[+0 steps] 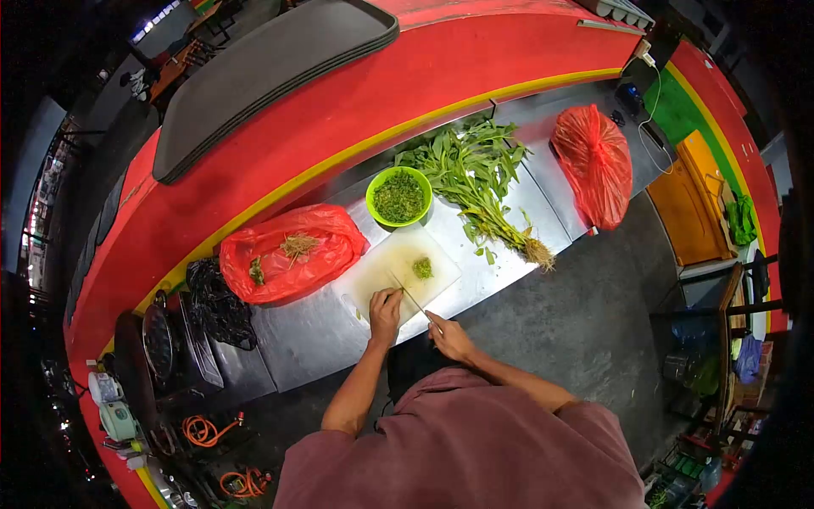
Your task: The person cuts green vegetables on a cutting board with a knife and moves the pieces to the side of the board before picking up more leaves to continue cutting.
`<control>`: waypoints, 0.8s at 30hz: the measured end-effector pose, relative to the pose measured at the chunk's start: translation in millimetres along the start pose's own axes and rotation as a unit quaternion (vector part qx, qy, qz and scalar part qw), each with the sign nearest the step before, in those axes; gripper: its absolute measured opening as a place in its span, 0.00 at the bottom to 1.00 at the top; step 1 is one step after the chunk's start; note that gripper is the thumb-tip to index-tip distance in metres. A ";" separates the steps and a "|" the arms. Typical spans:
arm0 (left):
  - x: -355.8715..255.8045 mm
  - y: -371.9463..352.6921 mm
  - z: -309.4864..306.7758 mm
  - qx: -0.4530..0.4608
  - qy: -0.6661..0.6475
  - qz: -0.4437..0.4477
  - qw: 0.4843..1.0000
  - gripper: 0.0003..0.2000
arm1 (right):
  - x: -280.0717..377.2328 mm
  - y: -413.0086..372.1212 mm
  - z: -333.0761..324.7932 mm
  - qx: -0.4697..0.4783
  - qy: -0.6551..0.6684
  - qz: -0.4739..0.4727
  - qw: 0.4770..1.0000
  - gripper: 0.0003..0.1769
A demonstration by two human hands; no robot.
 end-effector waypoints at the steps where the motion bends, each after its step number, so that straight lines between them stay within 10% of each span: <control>1: 1.8 0.5 0.6 0.000 0.001 -0.002 1.000 0.10 | -0.7 0.2 1.8 0.003 0.000 0.001 1.000 0.27; 24: -4.2 10.6 -3.5 0.017 -0.004 -0.012 1.000 0.06 | -16.1 10.7 3.2 -0.059 -0.094 -0.050 0.993 0.25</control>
Point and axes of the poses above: each hand's wrist, its own y-axis towards the middle knuckle, its own z-axis out of the palm, x = y × z, the point moved 8 cm from there along y, towards the middle knuckle, and after that the axes turned 7 degrees about y, right-handed, at the moved point
